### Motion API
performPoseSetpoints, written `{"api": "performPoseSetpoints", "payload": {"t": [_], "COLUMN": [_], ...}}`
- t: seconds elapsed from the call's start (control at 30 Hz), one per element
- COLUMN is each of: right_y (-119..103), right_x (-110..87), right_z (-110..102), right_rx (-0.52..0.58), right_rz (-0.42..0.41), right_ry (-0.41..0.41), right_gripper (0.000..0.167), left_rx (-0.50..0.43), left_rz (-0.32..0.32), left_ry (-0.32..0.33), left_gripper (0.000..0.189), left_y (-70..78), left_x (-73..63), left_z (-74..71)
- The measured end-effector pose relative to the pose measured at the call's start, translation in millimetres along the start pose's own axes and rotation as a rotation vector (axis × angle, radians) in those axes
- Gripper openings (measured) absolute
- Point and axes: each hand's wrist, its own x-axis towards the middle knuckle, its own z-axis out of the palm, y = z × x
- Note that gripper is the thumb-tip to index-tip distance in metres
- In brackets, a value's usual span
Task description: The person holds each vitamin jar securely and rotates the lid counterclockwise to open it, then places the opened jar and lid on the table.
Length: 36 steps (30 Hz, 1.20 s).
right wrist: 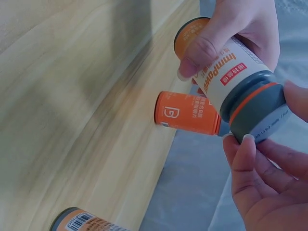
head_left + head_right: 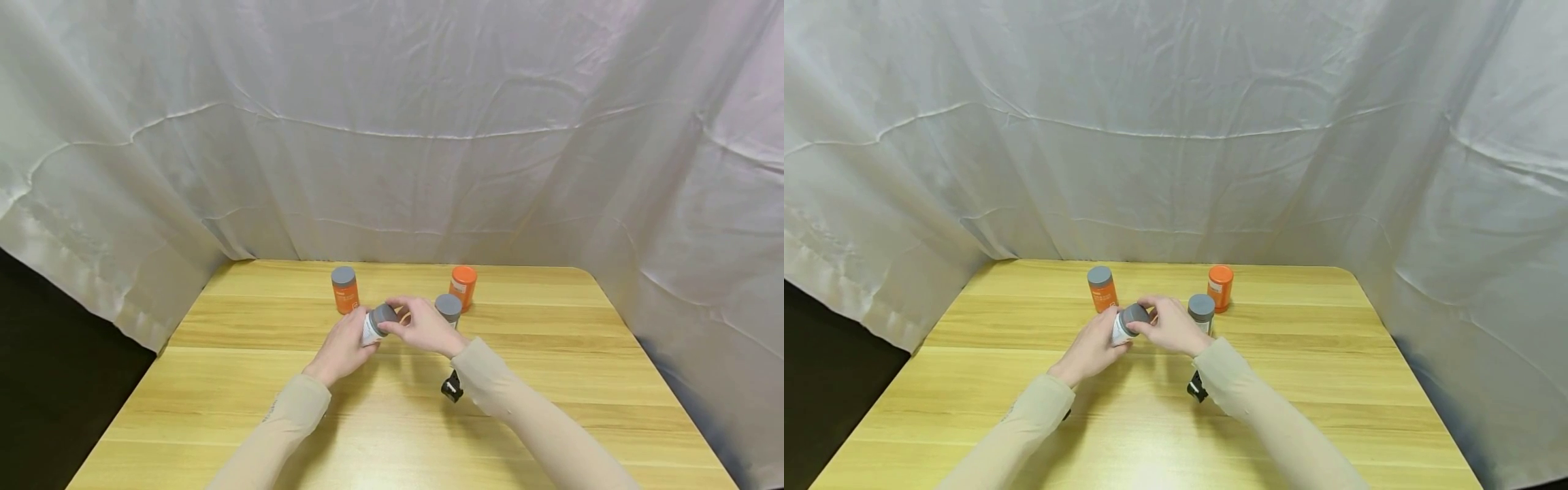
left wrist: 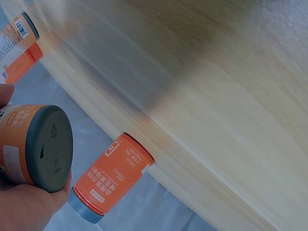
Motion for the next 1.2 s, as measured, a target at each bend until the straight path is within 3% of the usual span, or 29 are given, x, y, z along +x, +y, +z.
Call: {"api": "performPoseSetpoints", "payload": {"t": [0.23, 0.43, 0.63, 0.9, 1.2], "right_y": [4.0, 2.4, 2.2, 2.0, 0.5], "right_x": [0.9, 0.0, 0.1, 0.2, 2.2], "right_z": [-2.6, -4.2, -4.4, -2.1, 3.6], "right_rx": [0.005, 0.029, 0.024, 0.030, -0.024], "right_rz": [-0.037, -0.020, -0.047, -0.066, -0.055], "right_ry": [-0.047, -0.074, -0.076, -0.059, 0.025], "right_gripper": [0.049, 0.049, 0.051, 0.047, 0.027], "left_rx": [-0.005, 0.013, 0.003, -0.003, 0.003], "left_rz": [-0.006, 0.023, -0.008, -0.009, 0.002], "left_ry": [0.002, 0.002, -0.015, -0.015, -0.007], "left_gripper": [0.049, 0.049, 0.050, 0.051, 0.051], "left_y": [0.6, -2.4, -2.4, -2.1, -0.3], "left_x": [-1.3, -1.0, -0.9, -1.8, -1.6], "left_z": [1.0, 1.3, 0.6, 0.8, 0.2]}}
